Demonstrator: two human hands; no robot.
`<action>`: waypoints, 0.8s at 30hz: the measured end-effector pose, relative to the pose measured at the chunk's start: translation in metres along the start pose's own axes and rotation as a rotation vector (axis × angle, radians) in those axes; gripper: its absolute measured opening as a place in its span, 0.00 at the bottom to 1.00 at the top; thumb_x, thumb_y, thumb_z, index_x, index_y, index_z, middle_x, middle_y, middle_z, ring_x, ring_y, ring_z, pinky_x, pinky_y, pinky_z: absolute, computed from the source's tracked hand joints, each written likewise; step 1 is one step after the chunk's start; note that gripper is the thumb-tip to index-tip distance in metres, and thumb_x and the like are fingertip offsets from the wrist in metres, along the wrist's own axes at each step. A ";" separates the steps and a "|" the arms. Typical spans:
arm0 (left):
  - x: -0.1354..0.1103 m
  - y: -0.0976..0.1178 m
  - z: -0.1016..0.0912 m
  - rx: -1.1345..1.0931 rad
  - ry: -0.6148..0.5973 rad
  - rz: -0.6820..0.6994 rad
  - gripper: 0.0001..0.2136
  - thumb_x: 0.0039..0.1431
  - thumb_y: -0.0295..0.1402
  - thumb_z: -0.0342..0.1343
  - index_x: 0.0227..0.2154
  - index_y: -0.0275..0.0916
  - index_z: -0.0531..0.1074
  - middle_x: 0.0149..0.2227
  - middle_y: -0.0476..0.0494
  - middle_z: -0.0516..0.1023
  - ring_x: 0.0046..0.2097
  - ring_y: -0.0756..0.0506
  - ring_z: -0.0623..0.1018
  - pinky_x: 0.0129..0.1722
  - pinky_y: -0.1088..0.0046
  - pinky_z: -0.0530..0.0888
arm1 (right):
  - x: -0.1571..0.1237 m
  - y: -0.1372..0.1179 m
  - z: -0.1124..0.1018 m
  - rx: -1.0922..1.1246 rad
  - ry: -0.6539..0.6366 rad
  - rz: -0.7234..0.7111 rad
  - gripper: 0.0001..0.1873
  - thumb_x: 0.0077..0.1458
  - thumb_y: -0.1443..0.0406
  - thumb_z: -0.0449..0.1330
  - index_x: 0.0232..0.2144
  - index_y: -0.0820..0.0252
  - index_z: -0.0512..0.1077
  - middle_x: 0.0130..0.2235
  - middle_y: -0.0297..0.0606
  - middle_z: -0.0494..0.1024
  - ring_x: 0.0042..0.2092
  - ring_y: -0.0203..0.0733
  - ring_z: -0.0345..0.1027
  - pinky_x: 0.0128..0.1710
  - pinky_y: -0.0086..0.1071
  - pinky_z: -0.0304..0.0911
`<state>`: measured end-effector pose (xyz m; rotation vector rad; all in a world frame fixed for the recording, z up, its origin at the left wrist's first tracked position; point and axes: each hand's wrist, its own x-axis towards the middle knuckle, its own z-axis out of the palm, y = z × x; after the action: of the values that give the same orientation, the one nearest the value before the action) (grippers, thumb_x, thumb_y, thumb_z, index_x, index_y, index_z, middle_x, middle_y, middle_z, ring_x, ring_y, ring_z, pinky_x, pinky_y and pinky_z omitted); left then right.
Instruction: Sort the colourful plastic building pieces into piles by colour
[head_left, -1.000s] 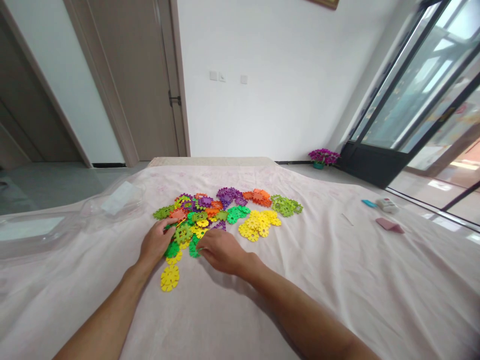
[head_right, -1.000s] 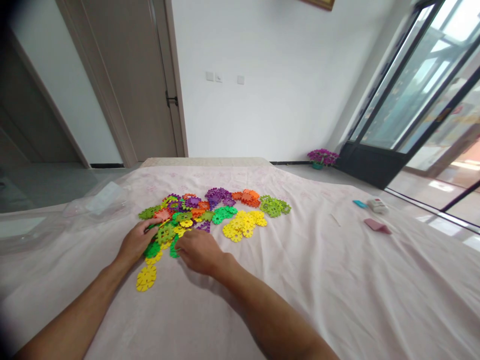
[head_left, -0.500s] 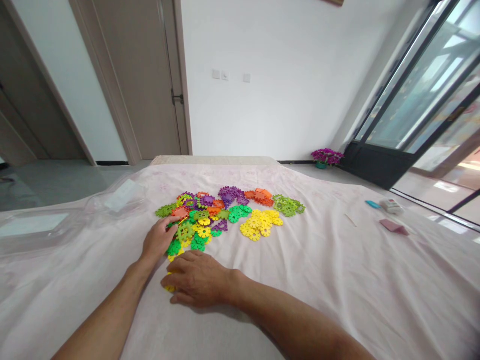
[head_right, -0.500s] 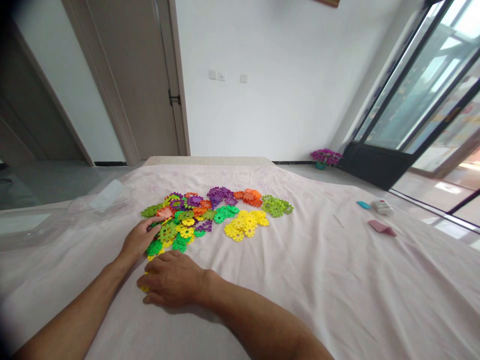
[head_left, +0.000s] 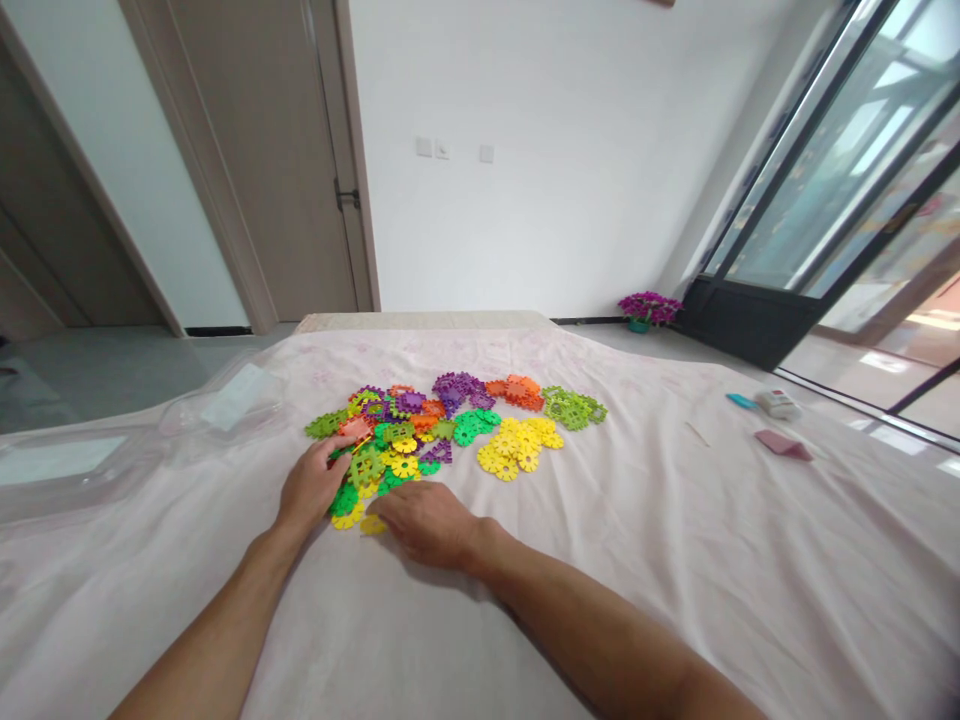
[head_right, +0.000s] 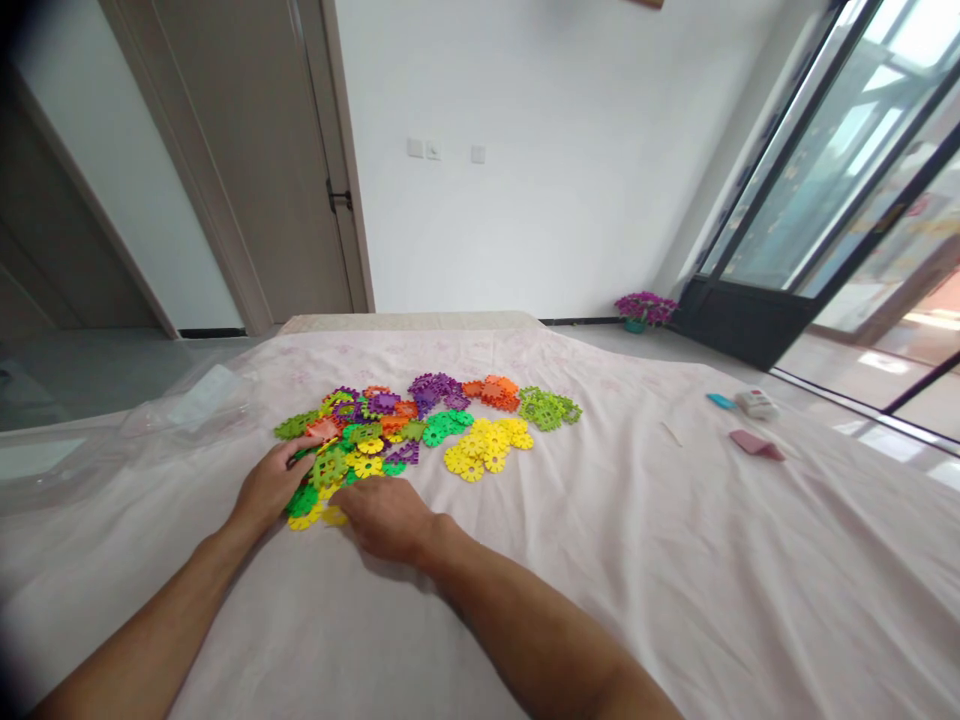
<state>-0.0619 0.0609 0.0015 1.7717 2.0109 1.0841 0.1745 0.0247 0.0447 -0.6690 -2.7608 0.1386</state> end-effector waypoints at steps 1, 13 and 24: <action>0.000 0.000 0.000 0.010 -0.002 0.002 0.19 0.59 0.39 0.49 0.50 0.42 0.77 0.53 0.42 0.77 0.55 0.40 0.75 0.57 0.63 0.69 | -0.001 0.007 -0.003 0.030 0.012 0.050 0.10 0.63 0.70 0.55 0.46 0.58 0.71 0.41 0.38 0.79 0.41 0.40 0.71 0.38 0.30 0.60; -0.001 0.003 -0.001 0.045 0.003 0.012 0.19 0.60 0.39 0.48 0.50 0.42 0.77 0.54 0.42 0.77 0.54 0.40 0.76 0.56 0.62 0.70 | -0.027 0.094 -0.072 0.023 0.105 0.692 0.16 0.62 0.70 0.50 0.42 0.58 0.78 0.43 0.41 0.82 0.45 0.43 0.73 0.42 0.29 0.60; -0.002 0.002 0.000 0.061 -0.001 -0.001 0.19 0.60 0.40 0.48 0.50 0.44 0.76 0.54 0.43 0.76 0.55 0.40 0.75 0.56 0.63 0.69 | -0.042 0.115 -0.085 -0.065 0.214 0.781 0.16 0.60 0.71 0.52 0.41 0.57 0.79 0.44 0.39 0.82 0.47 0.43 0.73 0.44 0.29 0.61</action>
<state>-0.0605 0.0591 0.0023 1.8003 2.0644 1.0318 0.2858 0.1089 0.0965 -1.6349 -2.1671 0.1273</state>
